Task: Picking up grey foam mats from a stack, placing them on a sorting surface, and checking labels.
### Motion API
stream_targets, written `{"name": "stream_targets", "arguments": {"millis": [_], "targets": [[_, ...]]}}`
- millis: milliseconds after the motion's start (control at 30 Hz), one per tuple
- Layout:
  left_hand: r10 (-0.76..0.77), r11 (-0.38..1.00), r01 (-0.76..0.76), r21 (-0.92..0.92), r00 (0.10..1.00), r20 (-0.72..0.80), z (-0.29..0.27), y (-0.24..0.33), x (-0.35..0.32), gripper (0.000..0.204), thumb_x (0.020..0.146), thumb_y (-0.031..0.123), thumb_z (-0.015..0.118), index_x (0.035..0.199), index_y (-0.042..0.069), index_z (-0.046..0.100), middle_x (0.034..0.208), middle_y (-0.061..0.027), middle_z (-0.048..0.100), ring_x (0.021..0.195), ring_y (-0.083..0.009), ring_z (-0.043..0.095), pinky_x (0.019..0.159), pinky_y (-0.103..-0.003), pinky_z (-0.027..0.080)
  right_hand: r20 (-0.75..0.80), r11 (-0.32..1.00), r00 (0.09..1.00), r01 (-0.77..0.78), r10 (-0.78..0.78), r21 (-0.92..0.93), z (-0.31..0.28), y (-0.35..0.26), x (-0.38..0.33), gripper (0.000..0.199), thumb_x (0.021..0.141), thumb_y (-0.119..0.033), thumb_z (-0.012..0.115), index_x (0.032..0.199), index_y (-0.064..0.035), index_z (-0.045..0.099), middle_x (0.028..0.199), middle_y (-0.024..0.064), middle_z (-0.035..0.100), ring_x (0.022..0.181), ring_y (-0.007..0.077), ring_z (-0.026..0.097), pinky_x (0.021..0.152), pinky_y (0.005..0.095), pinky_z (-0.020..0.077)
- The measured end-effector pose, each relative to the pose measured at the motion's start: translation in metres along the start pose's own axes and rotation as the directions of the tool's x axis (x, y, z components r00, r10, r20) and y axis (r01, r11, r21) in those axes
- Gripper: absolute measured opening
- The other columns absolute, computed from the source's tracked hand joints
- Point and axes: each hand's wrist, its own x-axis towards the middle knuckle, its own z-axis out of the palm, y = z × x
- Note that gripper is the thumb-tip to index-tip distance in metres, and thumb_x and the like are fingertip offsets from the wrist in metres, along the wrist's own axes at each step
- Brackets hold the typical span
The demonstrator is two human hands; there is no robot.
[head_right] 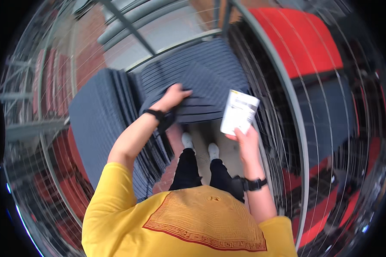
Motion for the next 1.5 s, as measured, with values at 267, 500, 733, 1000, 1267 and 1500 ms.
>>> {"name": "stream_targets", "arguments": {"millis": [267, 500, 733, 1000, 1267, 1500], "targets": [[-0.061, 0.762, -0.167, -0.626, 0.943, -0.327, -0.080, -0.118, -0.018, 0.030, 0.087, 0.006, 0.062, 0.115, -0.003, 0.060, 0.108, -0.0111, 0.068, 0.100, -0.0172, 0.062, 0.090, -0.031, 0.048, -0.229, 0.985, 0.964, -0.158, 0.138, -0.072, -0.002, 0.000, -0.008, 0.039, 0.087, -0.001, 0.057, 0.125, 0.0040, 0.049, 0.113, 0.0107, 0.062, 0.095, 0.0183, 0.065, 0.072, 0.0267, 0.0578], [-0.690, 0.723, 0.691, -0.001, 0.722, -0.054, 0.024, -0.466, 0.145, 0.042, 0.079, 0.022, 0.071, 0.113, -0.002, 0.063, 0.115, -0.0242, 0.063, 0.112, -0.0335, 0.060, 0.097, -0.041, 0.046, -0.330, 0.877, 0.877, -0.430, 0.350, -0.213, 0.081, 0.112, 0.051, 0.033, 0.086, 0.004, 0.057, 0.118, 0.0046, 0.053, 0.107, 0.0119, 0.064, 0.088, 0.0205, 0.066, 0.066, 0.0299, 0.0592], [-0.705, 0.693, 0.715, -0.093, 0.645, -0.294, 0.088, -0.600, 0.201, 0.034, 0.083, 0.021, 0.066, 0.105, -0.004, 0.065, 0.123, -0.0253, 0.055, 0.116, -0.0408, 0.052, 0.099, -0.044, 0.044, -0.307, 0.770, 0.820, -0.564, 0.482, -0.298, 0.182, 0.203, 0.163, 0.032, 0.085, 0.003, 0.055, 0.117, 0.0042, 0.054, 0.107, 0.0103, 0.064, 0.089, 0.0200, 0.065, 0.067, 0.0315, 0.0575], [-0.674, 0.721, 0.693, 0.003, 0.702, -0.229, 0.082, -0.551, 0.207, 0.025, 0.083, 0.017, 0.056, 0.095, -0.002, 0.067, 0.109, -0.0259, 0.063, 0.110, -0.0413, 0.057, 0.096, -0.055, 0.042, -0.044, 0.870, 0.909, -0.410, 0.415, -0.274, 0.238, 0.188, 0.239, 0.029, 0.090, -0.001, 0.056, 0.118, 0.0054, 0.054, 0.109, 0.0109, 0.065, 0.094, 0.0178, 0.065, 0.078, 0.0300, 0.0575], [-0.617, 0.775, 0.627, -0.080, 0.724, -0.309, 0.049, -0.673, 0.206, 0.043, 0.078, 0.026, 0.063, 0.096, -0.013, 0.064, 0.103, -0.0330, 0.063, 0.102, -0.0445, 0.060, 0.091, -0.045, 0.046, 0.009, 0.896, 0.922, -0.374, 0.387, -0.240, 0.233, 0.189, 0.245, 0.029, 0.090, -0.001, 0.056, 0.118, 0.0036, 0.055, 0.109, 0.0117, 0.065, 0.092, 0.0180, 0.066, 0.075, 0.0291, 0.0583], [-0.687, 0.726, 0.655, -0.209, 0.680, -0.255, 0.106, -0.648, 0.241, 0.049, 0.081, 0.023, 0.067, 0.111, -0.015, 0.058, 0.113, -0.0322, 0.060, 0.112, -0.0401, 0.057, 0.097, -0.039, 0.042, -0.091, 0.913, 0.942, -0.336, 0.324, -0.231, 0.168, 0.179, 0.244, 0.025, 0.092, -0.001, 0.053, 0.116, 0.0039, 0.056, 0.108, 0.0107, 0.065, 0.093, 0.0158, 0.065, 0.078, 0.0285, 0.0570]]}}
